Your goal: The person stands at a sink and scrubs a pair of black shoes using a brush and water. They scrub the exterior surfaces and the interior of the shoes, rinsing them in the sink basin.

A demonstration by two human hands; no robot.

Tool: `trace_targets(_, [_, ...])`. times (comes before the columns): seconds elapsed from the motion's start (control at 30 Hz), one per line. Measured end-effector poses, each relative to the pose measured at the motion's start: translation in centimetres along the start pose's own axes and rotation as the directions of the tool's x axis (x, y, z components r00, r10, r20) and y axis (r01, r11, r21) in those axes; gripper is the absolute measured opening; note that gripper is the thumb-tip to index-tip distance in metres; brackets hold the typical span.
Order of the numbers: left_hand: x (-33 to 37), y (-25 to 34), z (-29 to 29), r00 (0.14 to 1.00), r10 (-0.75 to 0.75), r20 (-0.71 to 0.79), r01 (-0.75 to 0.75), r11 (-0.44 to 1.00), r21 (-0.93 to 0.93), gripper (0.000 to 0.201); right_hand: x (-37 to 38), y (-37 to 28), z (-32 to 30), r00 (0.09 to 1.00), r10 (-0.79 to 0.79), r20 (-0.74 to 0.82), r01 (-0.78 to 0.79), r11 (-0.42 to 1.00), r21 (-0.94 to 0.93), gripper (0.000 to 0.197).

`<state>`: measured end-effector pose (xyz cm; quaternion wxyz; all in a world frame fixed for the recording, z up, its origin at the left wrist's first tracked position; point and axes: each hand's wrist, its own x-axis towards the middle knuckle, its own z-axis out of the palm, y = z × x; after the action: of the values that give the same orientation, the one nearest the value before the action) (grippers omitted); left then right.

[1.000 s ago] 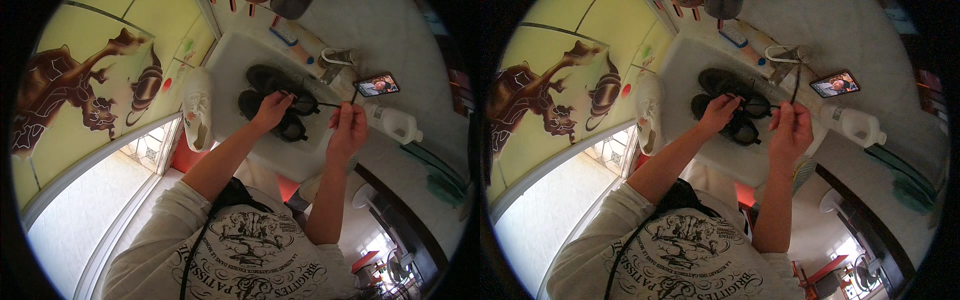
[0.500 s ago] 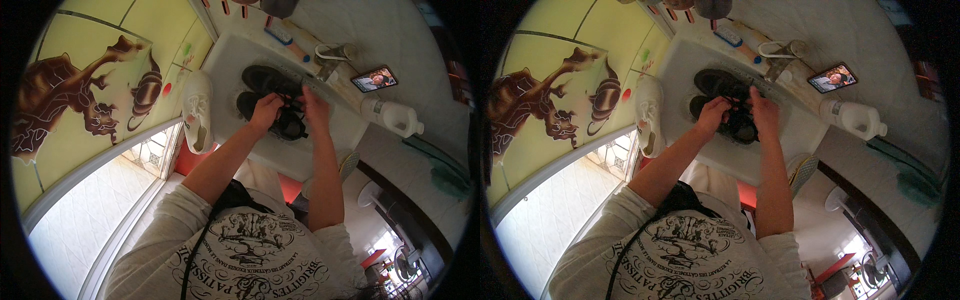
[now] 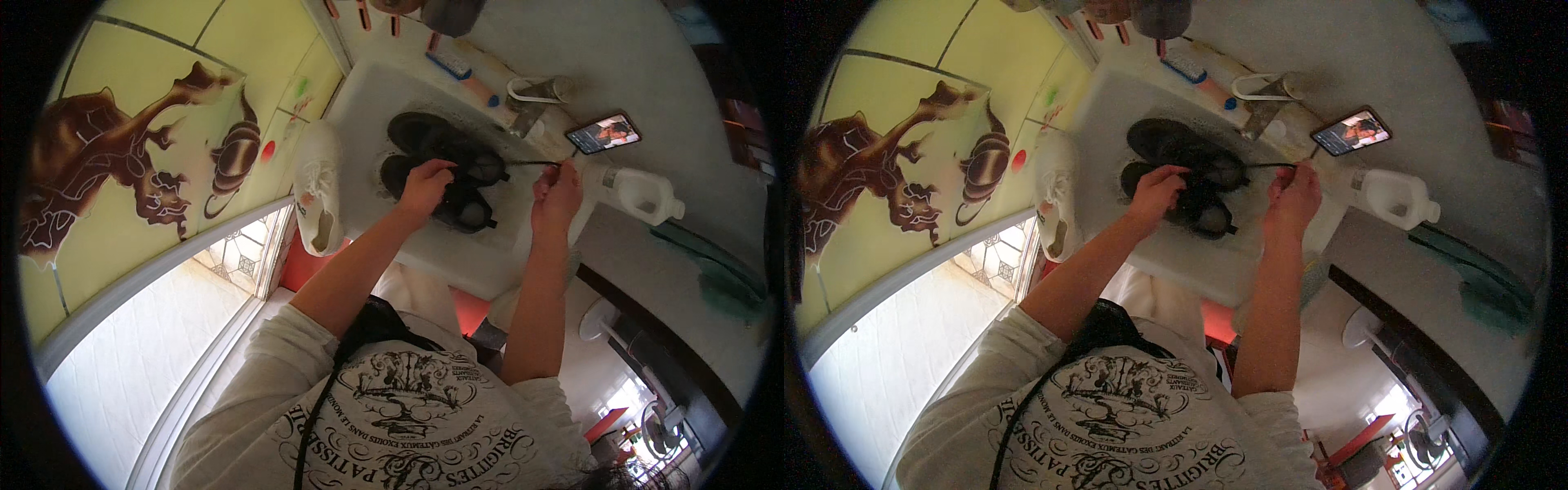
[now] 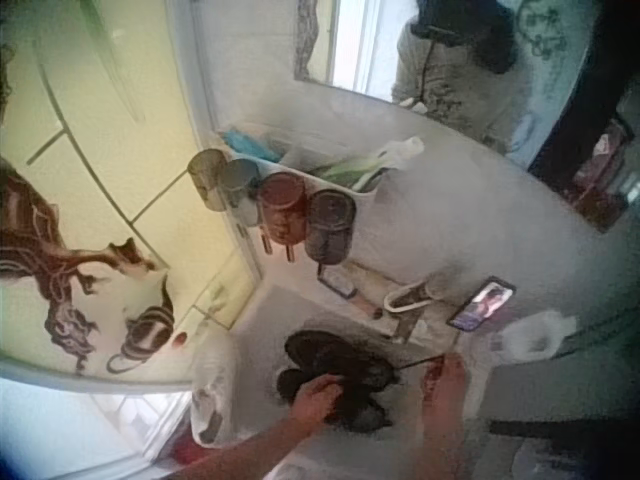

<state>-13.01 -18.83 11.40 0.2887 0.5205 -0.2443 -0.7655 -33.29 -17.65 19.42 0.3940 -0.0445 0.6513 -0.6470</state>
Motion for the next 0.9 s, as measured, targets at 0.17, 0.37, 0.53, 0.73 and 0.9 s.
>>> trace_targets(0.17, [0.4,0.3,0.7,0.999,0.028,0.039,-0.031,0.996,0.08,0.028,-2.5,-3.1,-0.9,0.977,-0.208,0.042,0.199,0.967,0.161,0.023])
trace_targets(0.37, [0.2,0.7,0.6,0.994,0.082,0.073,-0.095,0.974,0.204,0.028,-6.4,-3.7,-3.2,0.481,0.449,0.753,0.102,0.825,-0.557,0.024])
trace_targets(0.53, [-1.0,1.6,1.4,0.987,0.108,0.123,-0.138,0.954,0.265,0.026,-3.0,0.5,0.0,0.772,0.128,0.623,0.482,0.52,-0.705,0.025])
trace_targets(0.73, [-0.7,0.2,0.9,0.939,0.317,0.135,-0.344,0.856,0.385,0.025,-0.8,4.3,2.7,0.586,0.155,0.796,0.798,0.063,-0.6,0.028])
trace_targets(0.9, [-0.8,0.1,0.5,0.943,0.32,0.094,-0.333,0.898,0.287,0.027,0.1,4.4,1.1,0.68,0.07,0.73,0.731,0.017,-0.682,0.016])
